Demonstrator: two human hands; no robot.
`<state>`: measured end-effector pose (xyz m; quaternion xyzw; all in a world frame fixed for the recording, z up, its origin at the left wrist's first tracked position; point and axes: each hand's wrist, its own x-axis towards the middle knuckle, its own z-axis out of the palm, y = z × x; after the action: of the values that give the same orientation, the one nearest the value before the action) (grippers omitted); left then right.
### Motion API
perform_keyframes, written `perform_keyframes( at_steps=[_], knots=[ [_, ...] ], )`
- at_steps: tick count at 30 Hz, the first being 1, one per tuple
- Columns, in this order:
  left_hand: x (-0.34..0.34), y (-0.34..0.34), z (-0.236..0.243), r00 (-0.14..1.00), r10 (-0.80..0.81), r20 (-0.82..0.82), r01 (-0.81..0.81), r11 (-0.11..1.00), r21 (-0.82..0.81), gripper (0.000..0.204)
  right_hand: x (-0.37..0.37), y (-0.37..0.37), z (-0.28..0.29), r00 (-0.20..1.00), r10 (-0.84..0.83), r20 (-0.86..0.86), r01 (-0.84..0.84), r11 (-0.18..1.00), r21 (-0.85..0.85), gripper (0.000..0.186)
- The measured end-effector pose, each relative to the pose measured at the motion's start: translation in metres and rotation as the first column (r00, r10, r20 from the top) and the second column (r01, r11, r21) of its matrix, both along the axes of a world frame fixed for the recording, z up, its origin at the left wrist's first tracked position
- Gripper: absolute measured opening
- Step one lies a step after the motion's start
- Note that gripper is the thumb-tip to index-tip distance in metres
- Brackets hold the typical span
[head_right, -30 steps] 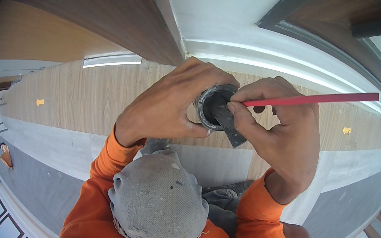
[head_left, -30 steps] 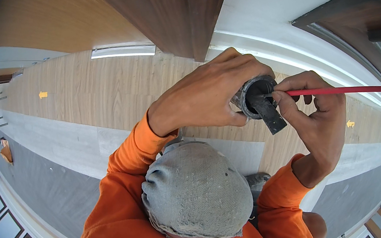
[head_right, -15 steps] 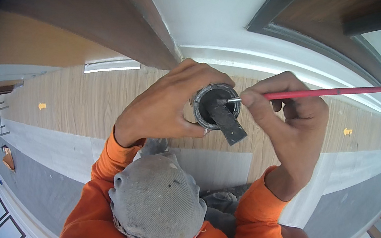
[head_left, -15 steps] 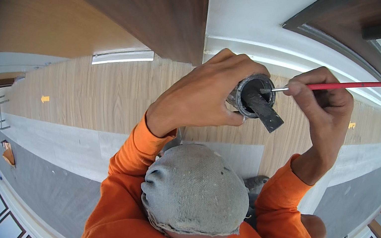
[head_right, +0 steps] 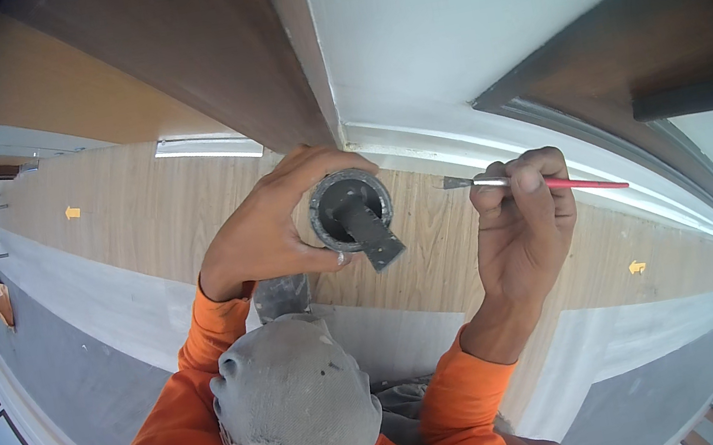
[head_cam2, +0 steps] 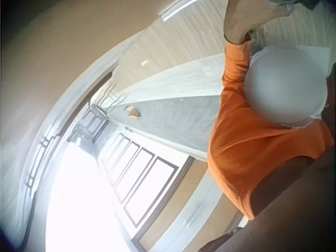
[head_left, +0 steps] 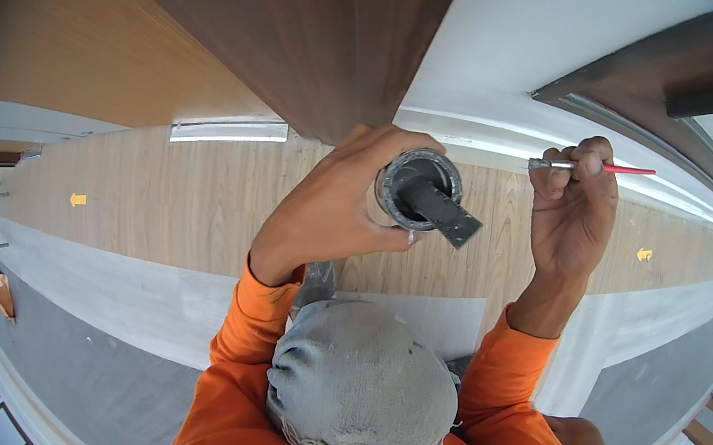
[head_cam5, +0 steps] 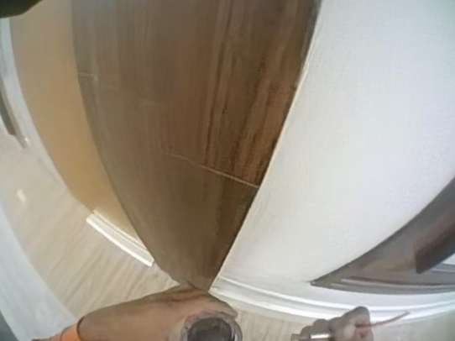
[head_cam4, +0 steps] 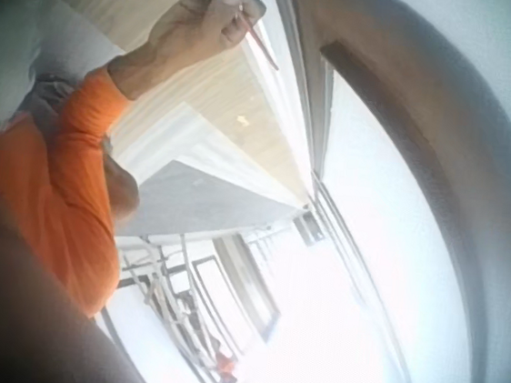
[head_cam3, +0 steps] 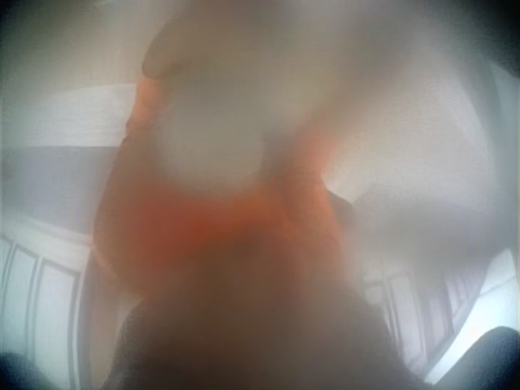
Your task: The person uses a small paintbrush to apply dark paint to the edges of a wooden ceiling beam. They repeatedly dip the brush into a small paint can held in the other hand and carefully paint along the trim line where the wood meets the white ceiling.
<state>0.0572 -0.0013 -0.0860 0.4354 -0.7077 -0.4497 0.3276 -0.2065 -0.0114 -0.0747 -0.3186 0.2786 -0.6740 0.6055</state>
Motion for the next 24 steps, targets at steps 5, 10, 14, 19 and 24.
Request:
perform_keyframes(
  at_steps=[5,10,14,19,24],
  knots=[
    [0.006,0.0,0.013,1.0,0.002,-0.02,-0.002,1.0,0.028,0.078,-0.005,0.006,0.021,0.982,-0.181,-0.05,0.171,0.971,-0.165,0.011],
    [0.011,-0.001,0.011,0.999,-0.03,-0.015,0.03,0.999,0.028,0.079,0.014,0.021,0.008,0.548,-0.647,-0.531,0.514,0.761,-0.397,0.015],
    [0.016,0.0,0.011,0.999,-0.033,-0.027,0.033,0.999,0.011,0.08,0.041,0.023,0.006,0.153,-0.727,-0.67,0.53,0.633,-0.565,0.014],
    [0.025,0.006,-0.006,0.999,-0.023,-0.034,0.023,1.0,-0.021,0.08,0.06,0.014,-0.009,0.002,-0.779,-0.628,0.575,0.515,-0.636,0.018],
    [0.006,0.003,-0.003,1.0,-0.008,-0.005,0.008,1.0,-0.015,0.081,0.035,-0.002,-0.023,-0.032,-0.791,-0.611,0.532,0.504,-0.68,0.018]
  ],
)
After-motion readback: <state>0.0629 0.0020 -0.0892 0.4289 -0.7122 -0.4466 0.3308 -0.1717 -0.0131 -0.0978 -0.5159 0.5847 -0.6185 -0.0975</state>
